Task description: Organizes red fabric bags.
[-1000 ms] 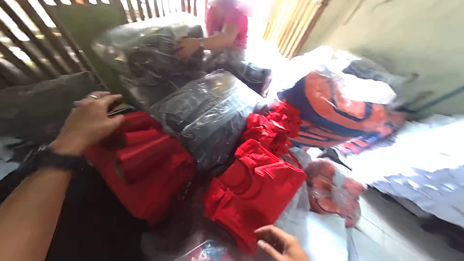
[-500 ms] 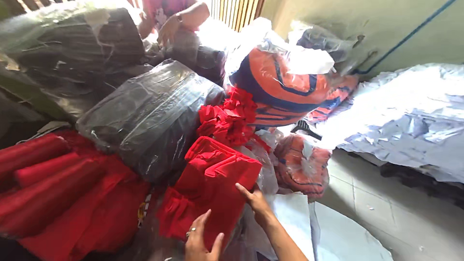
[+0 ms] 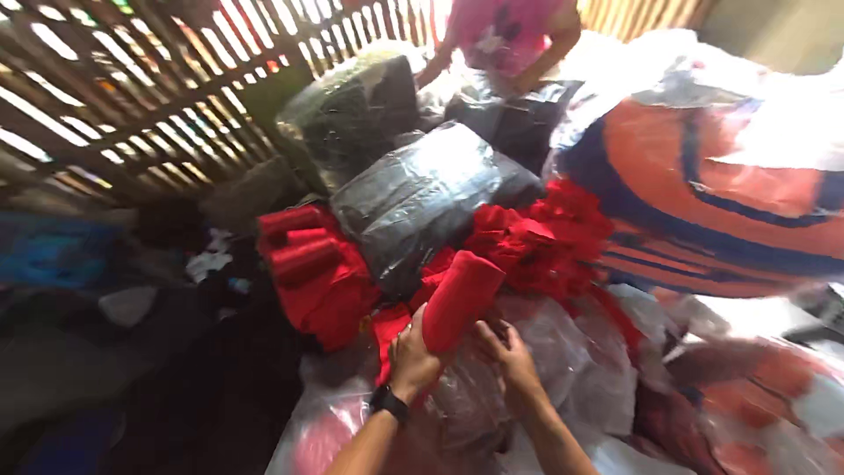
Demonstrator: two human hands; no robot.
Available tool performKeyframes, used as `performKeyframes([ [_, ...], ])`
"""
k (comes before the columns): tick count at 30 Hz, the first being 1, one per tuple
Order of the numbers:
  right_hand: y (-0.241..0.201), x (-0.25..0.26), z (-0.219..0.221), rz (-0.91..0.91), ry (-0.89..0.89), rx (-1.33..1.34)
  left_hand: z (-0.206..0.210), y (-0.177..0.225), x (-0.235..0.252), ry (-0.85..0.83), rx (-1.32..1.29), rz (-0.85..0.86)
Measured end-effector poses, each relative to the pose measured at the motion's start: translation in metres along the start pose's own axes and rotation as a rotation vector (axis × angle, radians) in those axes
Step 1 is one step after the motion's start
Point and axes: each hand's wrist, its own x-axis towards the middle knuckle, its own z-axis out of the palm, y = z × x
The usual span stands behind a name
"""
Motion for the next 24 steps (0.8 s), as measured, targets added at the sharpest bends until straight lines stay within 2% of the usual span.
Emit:
performKeyframes([
  [4,0.0,0.039,0.02,0.048,-0.133,-0.069,-0.121,0.029,0.027,-0.097,-0.143,-0.025],
  [7,-0.02,0.058,0.071,0.006,-0.352,-0.045,-0.186,0.039,0.038,-0.058,-0.522,0.017],
  [10,-0.057,0.058,0.113,-0.07,-0.599,0.175,-0.24,0.038,0.048,-0.013,-0.795,-0.048],
  [12,-0.074,0.074,0.15,-0.2,-0.683,0.288,-0.266,0.02,0.06,0.048,-0.91,-0.096],
  [14,-0.101,0.091,0.197,-0.268,-0.67,0.301,-0.287,-0.006,0.075,0.13,-1.051,-0.1],
  [17,-0.154,0.117,0.261,-0.29,-0.682,0.087,-0.323,-0.041,0.102,0.236,-1.255,-0.09],
  [19,-0.176,0.147,0.299,-0.301,-0.807,-0.015,-0.343,-0.06,0.115,0.279,-1.341,-0.104],
  [21,-0.184,0.177,0.333,-0.291,-0.956,-0.093,-0.355,-0.083,0.128,0.318,-1.395,-0.127],
  [24,-0.173,0.178,0.367,-0.287,-0.959,-0.545,-0.343,-0.131,0.145,0.448,-1.264,-0.266],
])
